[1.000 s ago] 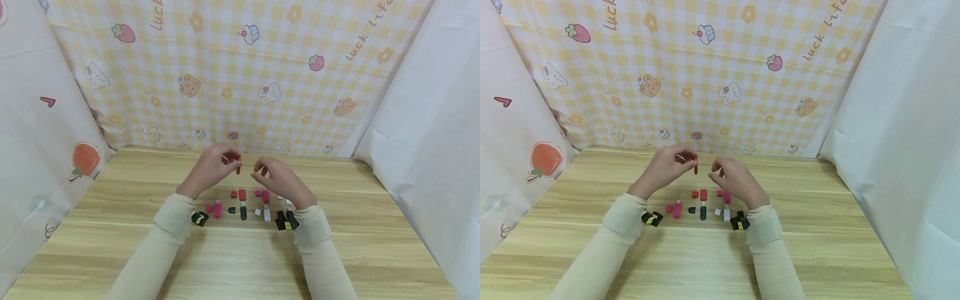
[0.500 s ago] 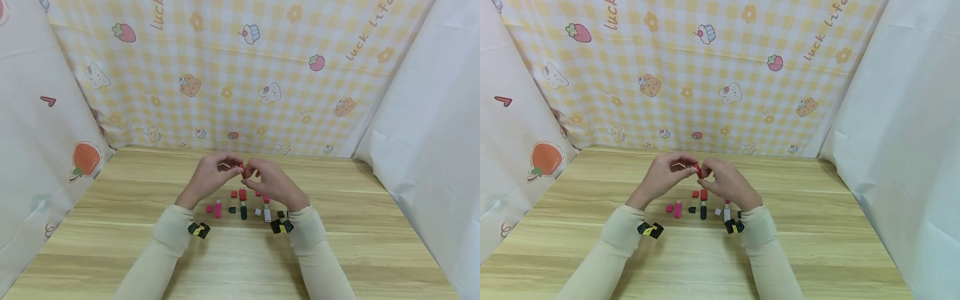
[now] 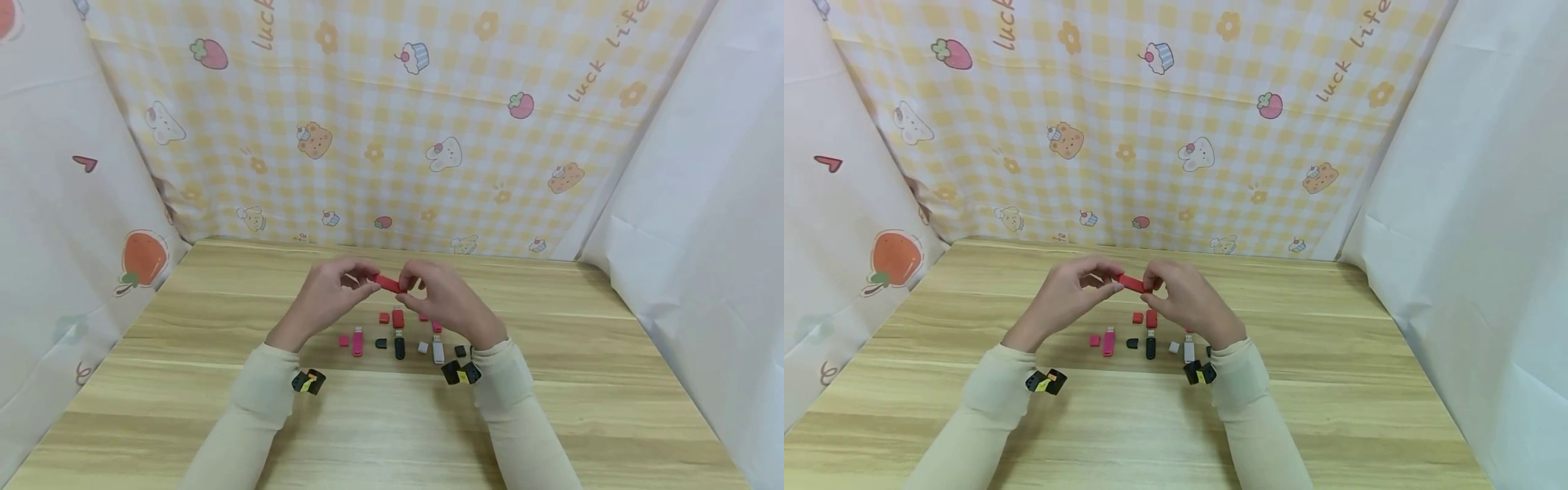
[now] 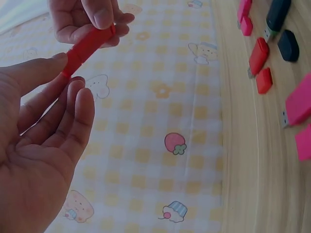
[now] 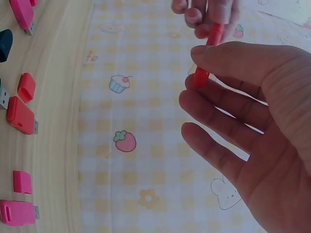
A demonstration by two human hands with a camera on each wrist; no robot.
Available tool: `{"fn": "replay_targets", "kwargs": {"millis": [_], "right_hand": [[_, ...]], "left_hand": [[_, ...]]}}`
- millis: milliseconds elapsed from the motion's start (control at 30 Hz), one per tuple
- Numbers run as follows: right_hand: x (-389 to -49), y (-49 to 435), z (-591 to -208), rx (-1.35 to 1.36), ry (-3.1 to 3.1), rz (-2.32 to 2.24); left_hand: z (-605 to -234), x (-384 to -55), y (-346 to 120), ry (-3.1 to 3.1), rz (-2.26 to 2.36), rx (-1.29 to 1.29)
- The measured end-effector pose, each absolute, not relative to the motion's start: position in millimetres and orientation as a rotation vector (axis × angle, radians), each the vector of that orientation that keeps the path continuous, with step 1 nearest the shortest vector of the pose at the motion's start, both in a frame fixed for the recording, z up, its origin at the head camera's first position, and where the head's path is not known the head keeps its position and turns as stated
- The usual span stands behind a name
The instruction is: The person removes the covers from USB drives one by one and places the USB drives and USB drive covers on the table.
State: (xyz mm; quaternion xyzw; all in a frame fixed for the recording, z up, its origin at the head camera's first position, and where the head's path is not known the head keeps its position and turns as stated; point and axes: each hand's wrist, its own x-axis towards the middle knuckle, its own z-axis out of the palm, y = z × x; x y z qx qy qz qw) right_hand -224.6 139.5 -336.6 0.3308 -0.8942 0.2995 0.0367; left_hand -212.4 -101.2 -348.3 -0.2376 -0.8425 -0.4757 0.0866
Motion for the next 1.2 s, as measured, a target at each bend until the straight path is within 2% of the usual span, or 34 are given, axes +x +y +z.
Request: {"fn": "replay_targets", "kwargs": {"millis": [700, 1200], "right_hand": [[-221, 126, -343, 1.075, -2.692, 0.692], [-219, 115, -347, 1.114, -2.719, 0.713]], "left_hand": [[-358, -206, -105, -2.591, -0.986, -0.866], [-361, -204, -109, -2.560, -0.911, -0.911]]}}
